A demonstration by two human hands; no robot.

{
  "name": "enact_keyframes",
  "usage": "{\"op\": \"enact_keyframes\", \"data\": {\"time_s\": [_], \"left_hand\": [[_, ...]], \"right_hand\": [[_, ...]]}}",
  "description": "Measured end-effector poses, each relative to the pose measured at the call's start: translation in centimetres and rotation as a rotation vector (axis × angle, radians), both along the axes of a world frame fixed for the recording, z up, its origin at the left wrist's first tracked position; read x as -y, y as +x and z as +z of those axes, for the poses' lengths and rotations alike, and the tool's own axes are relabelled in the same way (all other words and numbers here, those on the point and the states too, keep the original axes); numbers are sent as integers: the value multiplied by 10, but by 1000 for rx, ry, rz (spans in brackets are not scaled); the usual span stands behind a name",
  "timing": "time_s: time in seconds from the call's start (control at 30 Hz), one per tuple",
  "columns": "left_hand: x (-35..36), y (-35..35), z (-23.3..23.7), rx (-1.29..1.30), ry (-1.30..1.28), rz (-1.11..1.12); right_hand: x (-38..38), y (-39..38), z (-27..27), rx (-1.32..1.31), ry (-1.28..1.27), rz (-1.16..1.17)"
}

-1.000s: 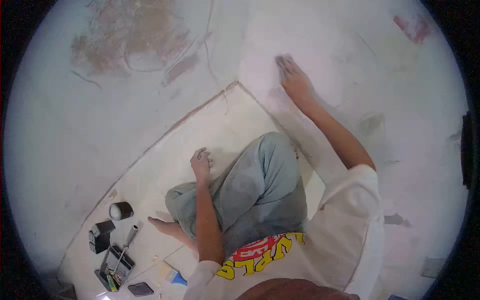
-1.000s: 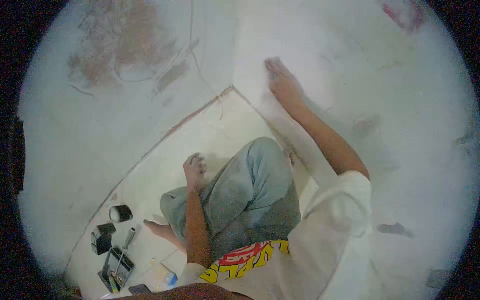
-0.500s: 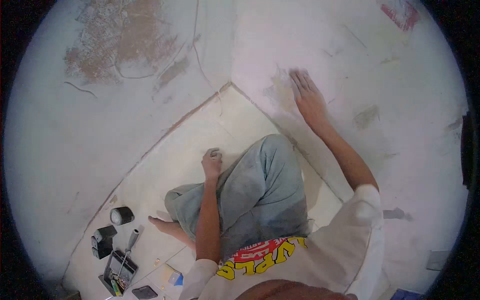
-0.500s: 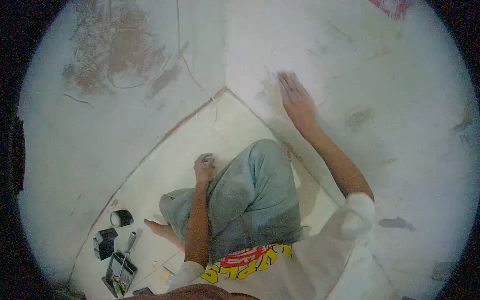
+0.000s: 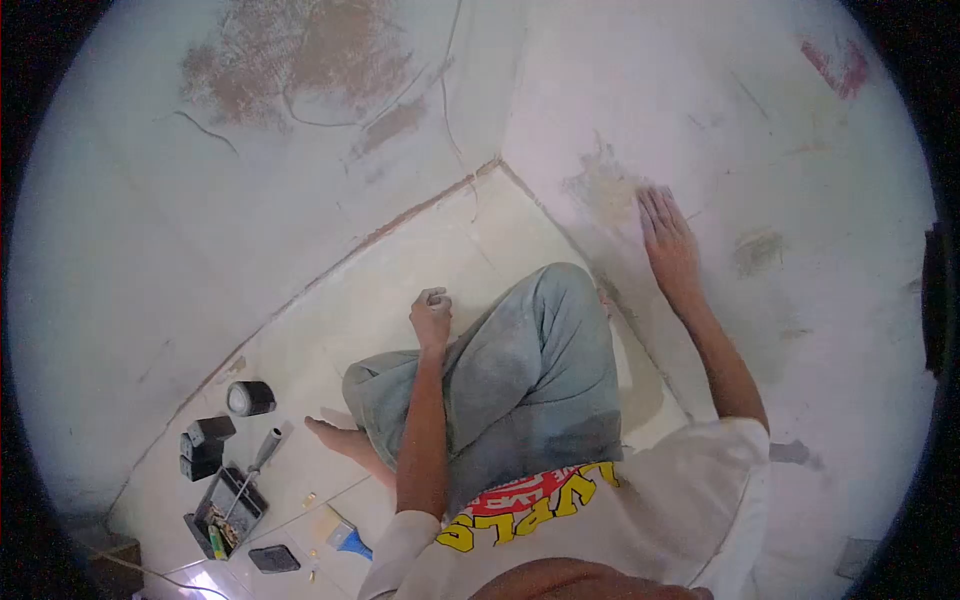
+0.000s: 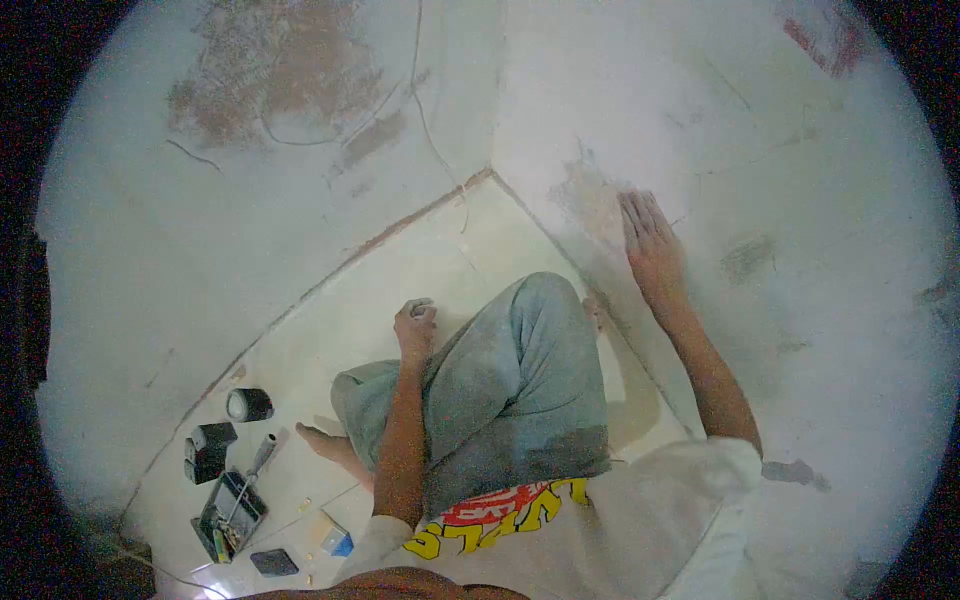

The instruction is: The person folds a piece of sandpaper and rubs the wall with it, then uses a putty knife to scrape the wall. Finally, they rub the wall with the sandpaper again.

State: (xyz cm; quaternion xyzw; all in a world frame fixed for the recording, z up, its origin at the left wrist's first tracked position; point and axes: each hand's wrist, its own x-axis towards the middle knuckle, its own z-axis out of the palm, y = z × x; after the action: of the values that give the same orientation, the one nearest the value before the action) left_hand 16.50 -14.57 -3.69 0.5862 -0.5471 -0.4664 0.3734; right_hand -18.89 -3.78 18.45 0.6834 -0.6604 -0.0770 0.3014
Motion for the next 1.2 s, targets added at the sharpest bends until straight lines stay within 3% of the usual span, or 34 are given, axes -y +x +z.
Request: {"op": "enact_keyframes", "data": {"time_s": [0.1,0.23,0.33,0.5,0.6,0.7,0.77,0.97,1.0,1.1,1.13,1.2], "left_hand": [[2,-7,-10,5,-49,-48],[4,-19,4,17,-109,-33],[10,-20,-19,27,-40,-36],[3,-9,0,77,27,-42],[0,3,-1,156,-57,5],[4,6,-5,67,-33,91],[5,5,-4,-41,-4,126],[4,-10,-8,-84,32,88],[0,-10,-4,-85,33,78],[14,-13,-74,-206,-71,90],[16,-10,-75,-196,-79,80],[18,-10,-73,-221,112,71]], "right_hand": [[-41,3,4,-46,75,-88],[-23,6,11,-5,43,-50],[30,6,8,-23,-18,28],[172,18,8,-153,-125,142],[207,14,-7,-128,-212,175],[150,15,7,-237,-33,98],[89,17,16,-49,-2,111],[-41,-6,7,-65,45,-5],[-46,-5,7,15,46,-31],[-20,-3,0,64,-6,-56],[-1,-2,2,36,-27,-32],[52,-2,5,25,-48,16]]}}
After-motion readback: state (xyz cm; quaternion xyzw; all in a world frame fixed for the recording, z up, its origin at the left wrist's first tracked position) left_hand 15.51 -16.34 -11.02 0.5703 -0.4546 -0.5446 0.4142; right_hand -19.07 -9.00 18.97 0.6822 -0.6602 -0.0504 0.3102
